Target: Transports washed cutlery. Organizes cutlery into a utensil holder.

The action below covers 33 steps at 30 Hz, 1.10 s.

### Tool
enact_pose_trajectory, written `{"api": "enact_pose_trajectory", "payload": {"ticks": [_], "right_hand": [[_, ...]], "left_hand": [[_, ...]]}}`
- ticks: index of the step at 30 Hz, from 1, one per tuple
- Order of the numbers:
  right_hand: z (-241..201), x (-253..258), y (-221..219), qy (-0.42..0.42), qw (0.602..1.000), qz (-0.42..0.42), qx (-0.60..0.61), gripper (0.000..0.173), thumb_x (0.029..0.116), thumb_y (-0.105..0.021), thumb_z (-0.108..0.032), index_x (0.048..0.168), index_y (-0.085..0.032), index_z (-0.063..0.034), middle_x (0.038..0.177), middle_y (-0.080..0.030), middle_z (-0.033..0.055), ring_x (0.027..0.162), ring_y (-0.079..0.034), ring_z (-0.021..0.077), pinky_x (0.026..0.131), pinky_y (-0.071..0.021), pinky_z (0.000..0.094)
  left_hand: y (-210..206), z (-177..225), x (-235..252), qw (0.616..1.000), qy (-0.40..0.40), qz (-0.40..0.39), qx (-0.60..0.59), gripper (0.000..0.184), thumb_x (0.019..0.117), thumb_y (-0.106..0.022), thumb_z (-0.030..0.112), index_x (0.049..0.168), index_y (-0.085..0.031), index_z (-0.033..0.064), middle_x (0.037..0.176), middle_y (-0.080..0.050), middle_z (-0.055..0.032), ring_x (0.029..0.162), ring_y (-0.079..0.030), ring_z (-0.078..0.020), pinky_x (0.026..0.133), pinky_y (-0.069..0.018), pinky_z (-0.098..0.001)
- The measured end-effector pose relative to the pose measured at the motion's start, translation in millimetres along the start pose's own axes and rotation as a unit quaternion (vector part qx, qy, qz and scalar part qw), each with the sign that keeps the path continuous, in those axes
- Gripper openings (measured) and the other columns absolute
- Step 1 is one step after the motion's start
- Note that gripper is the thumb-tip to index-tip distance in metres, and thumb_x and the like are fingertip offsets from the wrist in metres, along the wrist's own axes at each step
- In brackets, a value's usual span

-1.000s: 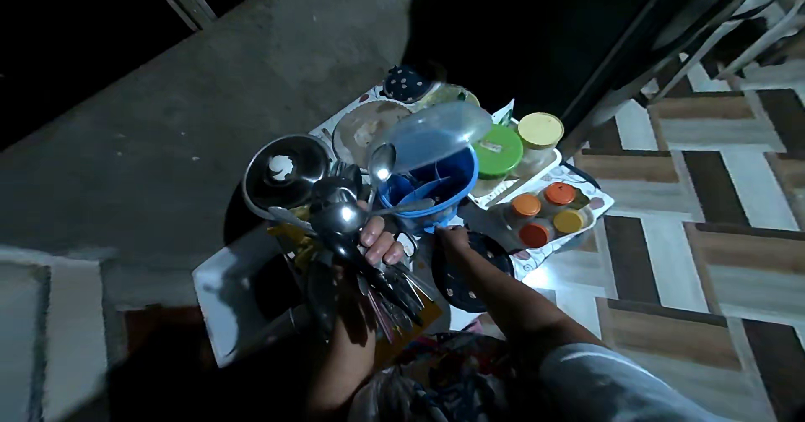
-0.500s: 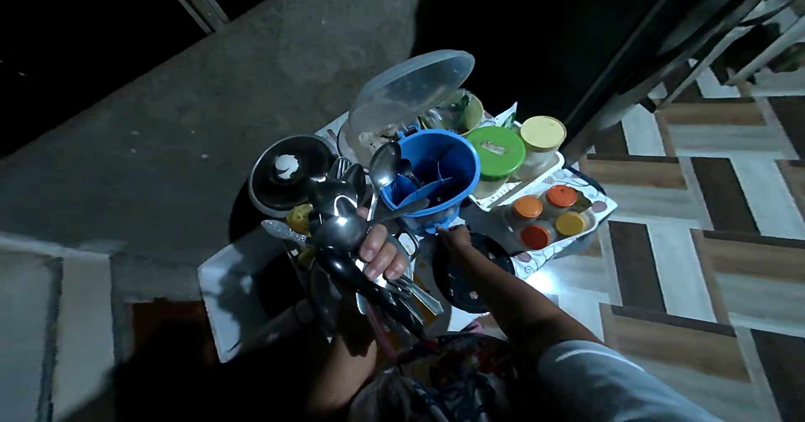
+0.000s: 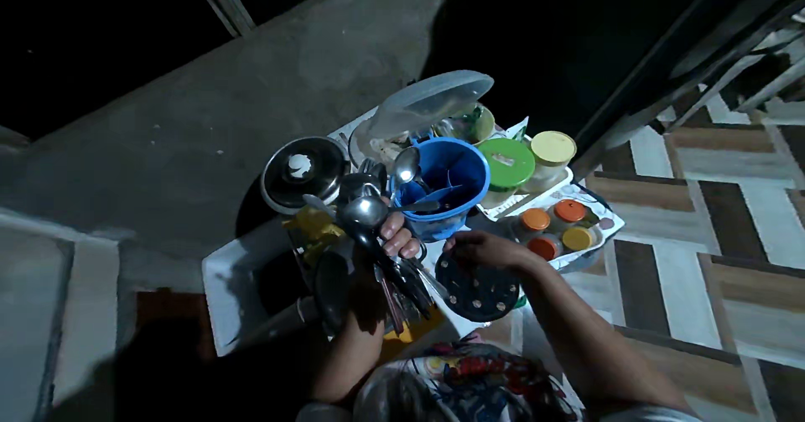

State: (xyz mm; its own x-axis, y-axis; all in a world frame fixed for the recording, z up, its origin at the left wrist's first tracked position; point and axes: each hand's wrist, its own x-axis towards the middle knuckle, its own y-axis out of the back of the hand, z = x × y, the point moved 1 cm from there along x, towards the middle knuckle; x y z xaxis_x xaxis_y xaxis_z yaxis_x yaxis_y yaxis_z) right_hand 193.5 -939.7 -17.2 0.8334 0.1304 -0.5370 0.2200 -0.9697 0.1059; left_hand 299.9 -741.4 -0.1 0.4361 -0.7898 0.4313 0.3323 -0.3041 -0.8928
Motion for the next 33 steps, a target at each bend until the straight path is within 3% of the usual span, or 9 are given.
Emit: {"api": "enact_pose_trajectory", "payload": {"ticks": [4, 8, 13, 17, 20, 25, 28, 31, 33], "right_hand": [[-33.3, -12.5, -1.6, 0.205, 0.959, 0.144, 0.129, 0.032, 0.1104, -0.04, -0.022, 0.125, -0.06, -0.0018, 0.102, -0.069, 0.0065, 0.083, -0.068, 0.0126, 0.078, -0.0595, 0.0325], [-45.2, -1.6, -0.4, 0.315, 0.903, 0.284, 0.062, 0.029, 0.1079, -0.044, -0.024, 0.12, -0.057, -0.0008, 0.096, -0.06, 0.0015, 0.083, -0.059, 0.0037, 0.078, -0.0529, 0.0251], [-71.5, 8.8, 24.7, 0.303, 0.906, 0.294, 0.026, 0.046, 0.1069, -0.046, -0.026, 0.143, -0.047, 0.0026, 0.134, -0.059, 0.0164, 0.117, -0.061, 0.0147, 0.1, -0.0518, 0.0347], [-88.5, 6.4, 37.1, 0.313, 0.901, 0.299, -0.012, 0.038, 0.108, -0.045, -0.024, 0.134, -0.056, 0.0015, 0.126, -0.063, 0.0138, 0.11, -0.063, 0.0125, 0.096, -0.0524, 0.0326], [-95.6, 2.9, 33.1, 0.338, 0.906, 0.245, -0.066, 0.033, 0.1066, -0.05, -0.025, 0.123, -0.062, 0.0002, 0.109, -0.067, 0.0067, 0.095, -0.064, 0.0049, 0.088, -0.0544, 0.0275], [-109.0, 10.6, 11.9, 0.334, 0.9, 0.198, -0.198, 0.031, 0.1037, -0.06, -0.021, 0.126, -0.065, 0.0001, 0.094, -0.072, 0.0115, 0.078, -0.068, 0.0155, 0.077, -0.0579, 0.0364], [-111.1, 17.0, 7.8, 0.319, 0.899, 0.209, -0.215, 0.022, 0.104, -0.057, -0.011, 0.12, -0.07, -0.0017, 0.096, -0.073, 0.0123, 0.083, -0.069, 0.0177, 0.082, -0.058, 0.0382], [-107.9, 21.9, 10.5, 0.335, 0.879, 0.27, -0.205, 0.019, 0.103, -0.054, -0.007, 0.111, -0.068, 0.0023, 0.094, -0.07, 0.0149, 0.081, -0.067, 0.0197, 0.079, -0.0563, 0.0387], [-108.4, 28.4, 13.4, 0.321, 0.883, 0.309, -0.147, 0.023, 0.1046, -0.05, -0.008, 0.116, -0.063, 0.0069, 0.103, -0.068, 0.0205, 0.089, -0.067, 0.0239, 0.085, -0.055, 0.041]], "left_hand": [[12.0, -10.2, 9.7, 0.998, 0.032, -0.045, -0.003, 0.034, 0.0983, -0.061, 0.027, 0.127, -0.065, 0.0095, 0.093, -0.073, -0.0094, 0.073, -0.072, -0.0212, 0.07, -0.0612, -0.0361], [1.1, -24.1, 7.5, 0.999, -0.006, 0.04, -0.018, 0.028, 0.0901, -0.073, 0.022, 0.113, -0.069, 0.0072, 0.084, -0.071, -0.0045, 0.066, -0.068, -0.0164, 0.066, -0.0582, -0.0308], [-10.6, -21.0, 7.2, 0.994, -0.053, 0.09, 0.025, 0.032, 0.0864, -0.075, 0.018, 0.115, -0.063, 0.0102, 0.085, -0.066, -0.0017, 0.066, -0.064, -0.0132, 0.065, -0.0565, -0.0274], [-19.2, -15.8, 16.6, 0.992, -0.065, 0.096, 0.054, 0.034, 0.0828, -0.08, 0.02, 0.111, -0.064, 0.0095, 0.083, -0.065, -0.0006, 0.064, -0.063, -0.0113, 0.063, -0.0554, -0.025], [-7.3, -7.6, 21.1, 0.994, -0.064, 0.048, 0.079, 0.038, 0.0829, -0.079, 0.019, 0.117, -0.065, 0.0091, 0.091, -0.067, -0.0012, 0.072, -0.065, -0.0113, 0.069, -0.0557, -0.0248], [-18.8, -4.0, 30.9, 0.987, -0.079, 0.092, 0.103, 0.019, 0.0925, -0.067, 0.021, 0.104, -0.065, 0.0066, 0.092, -0.066, -0.0013, 0.077, -0.065, -0.0106, 0.072, -0.055, -0.0227], [5.8, 3.3, 26.8, 0.992, -0.066, 0.018, 0.107, 0.024, 0.0979, -0.062, 0.027, 0.112, -0.064, 0.0091, 0.105, -0.065, -0.0007, 0.09, -0.064, -0.0096, 0.08, -0.0531, -0.0223], [5.6, 3.0, 31.9, 0.996, -0.058, 0.012, 0.072, 0.025, 0.0945, -0.067, 0.028, 0.11, -0.063, 0.0089, 0.099, -0.064, -0.0001, 0.086, -0.064, -0.009, 0.077, -0.0532, -0.0213], [0.3, -0.5, 39.4, 0.996, -0.071, 0.021, 0.046, 0.038, 0.0917, -0.071, 0.022, 0.124, -0.056, 0.0096, 0.096, -0.063, -0.0007, 0.078, -0.064, -0.0098, 0.07, -0.0543, -0.0212]]}}
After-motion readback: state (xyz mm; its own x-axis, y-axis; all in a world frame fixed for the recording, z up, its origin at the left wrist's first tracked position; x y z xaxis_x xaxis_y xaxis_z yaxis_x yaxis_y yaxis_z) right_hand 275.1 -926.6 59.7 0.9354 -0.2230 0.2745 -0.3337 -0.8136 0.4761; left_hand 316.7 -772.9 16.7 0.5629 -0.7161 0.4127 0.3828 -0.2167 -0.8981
